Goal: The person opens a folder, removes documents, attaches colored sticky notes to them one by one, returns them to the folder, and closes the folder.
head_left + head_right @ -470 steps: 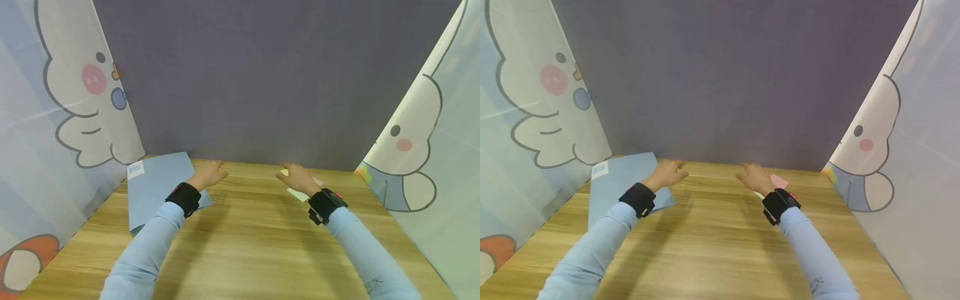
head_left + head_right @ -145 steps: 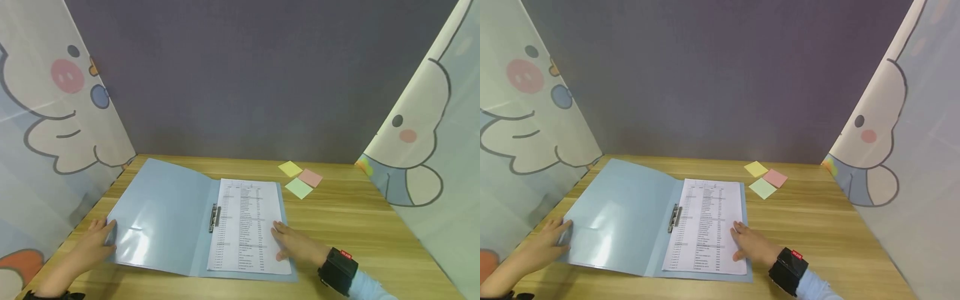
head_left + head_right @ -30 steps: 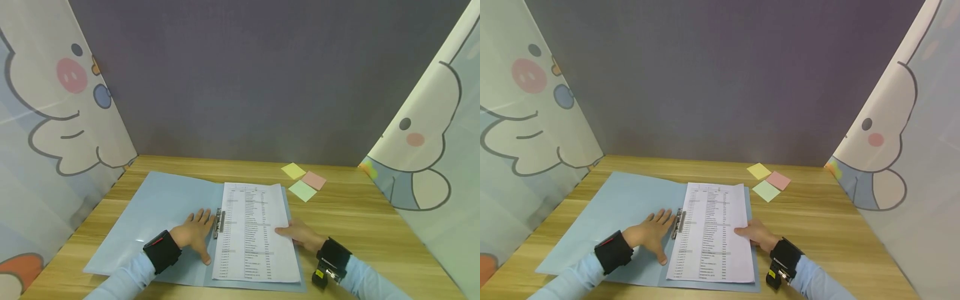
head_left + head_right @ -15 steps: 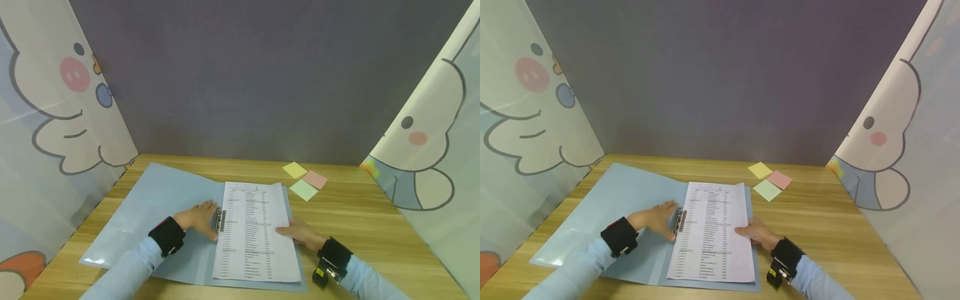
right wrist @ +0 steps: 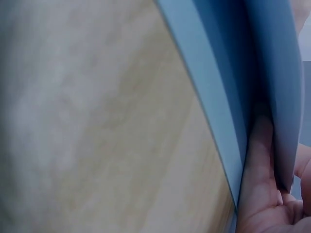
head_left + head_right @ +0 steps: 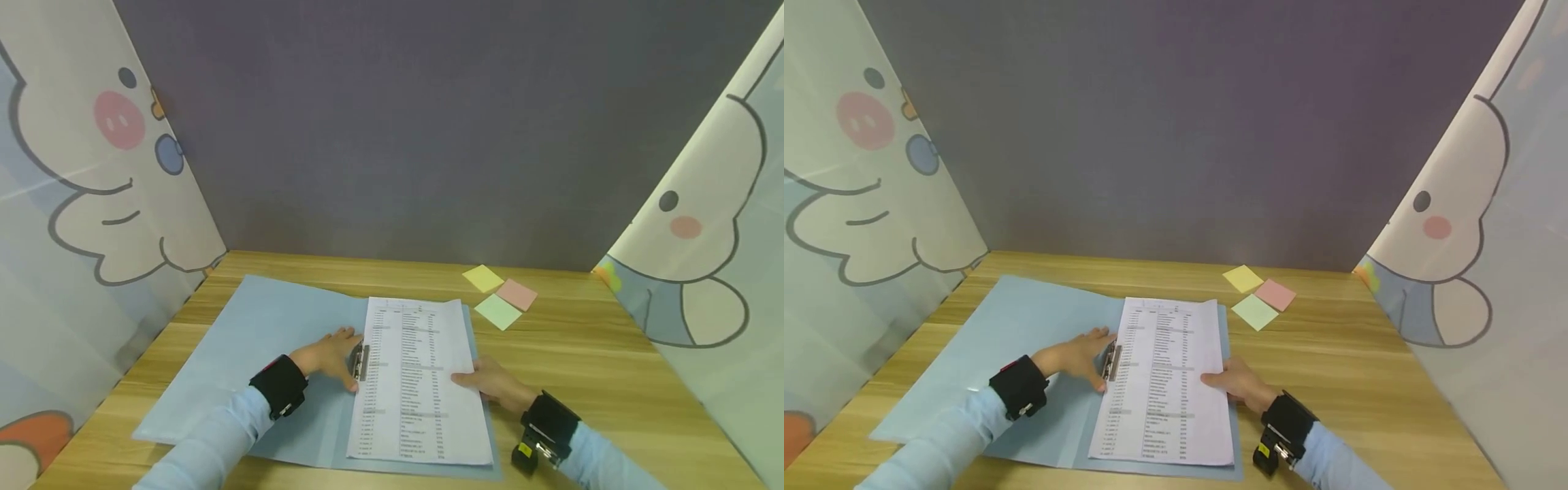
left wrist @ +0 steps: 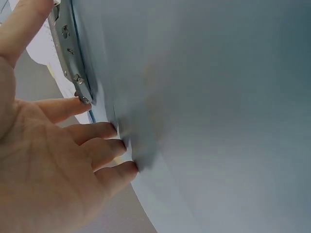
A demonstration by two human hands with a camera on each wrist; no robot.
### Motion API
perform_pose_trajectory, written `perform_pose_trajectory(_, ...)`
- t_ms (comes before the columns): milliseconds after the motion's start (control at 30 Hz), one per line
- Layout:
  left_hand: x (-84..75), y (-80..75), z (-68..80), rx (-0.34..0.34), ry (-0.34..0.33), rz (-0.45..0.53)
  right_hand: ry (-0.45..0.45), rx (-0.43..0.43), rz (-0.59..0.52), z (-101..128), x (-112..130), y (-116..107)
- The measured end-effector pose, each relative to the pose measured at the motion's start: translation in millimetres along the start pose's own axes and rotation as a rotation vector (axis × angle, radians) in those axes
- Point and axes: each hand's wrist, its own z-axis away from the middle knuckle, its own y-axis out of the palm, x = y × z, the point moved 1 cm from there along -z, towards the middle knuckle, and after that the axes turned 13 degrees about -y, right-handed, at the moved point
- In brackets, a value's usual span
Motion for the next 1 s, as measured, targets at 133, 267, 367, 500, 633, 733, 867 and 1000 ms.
perform_pose_trajectory(133,-2.2,3.8,1.3,-0.028,-0.019,0.046,0.004,0.001,0.010,2.0,-0.3,0.5)
perform_pose_trajectory(267,-5.5,5.1,1.2,-0.057,-0.044,0.041,0.008,0.004,0.018,1.5,-0.2,0.3)
perform_pose_trajectory(367,-7.5,5.0,-0.4,-0.071,-0.042,0.031,0.013,0.003,0.017,0.9,-0.6,-0.8)
perform_pose_trajectory(500,-6.9,5.1,-2.1,-0.068,-0.040,0.050,0.025,-0.012,0.038,-0.3,-1.8,-1.7)
perform_pose_trajectory(633,-3.4,5.4,-2.8,-0.059,-0.041,0.067,0.030,-0.025,0.049,-2.2,-2.6,-1.2)
perform_pose_trajectory(733,-1.7,4.9,-3.0,-0.051,-0.035,0.081,0.030,-0.028,0.039,-3.2,-2.9,-0.8)
perform_pose_trajectory(867,-0.2,4.7,-3.0,-0.041,-0.044,0.102,0.040,-0.029,0.034,-3.4,-2.0,-0.7)
perform_pose_trajectory(1000,1.9,5.8,-3.7,-0.045,-0.057,0.117,0.039,-0.021,0.030,-2.7,0.5,-1.1)
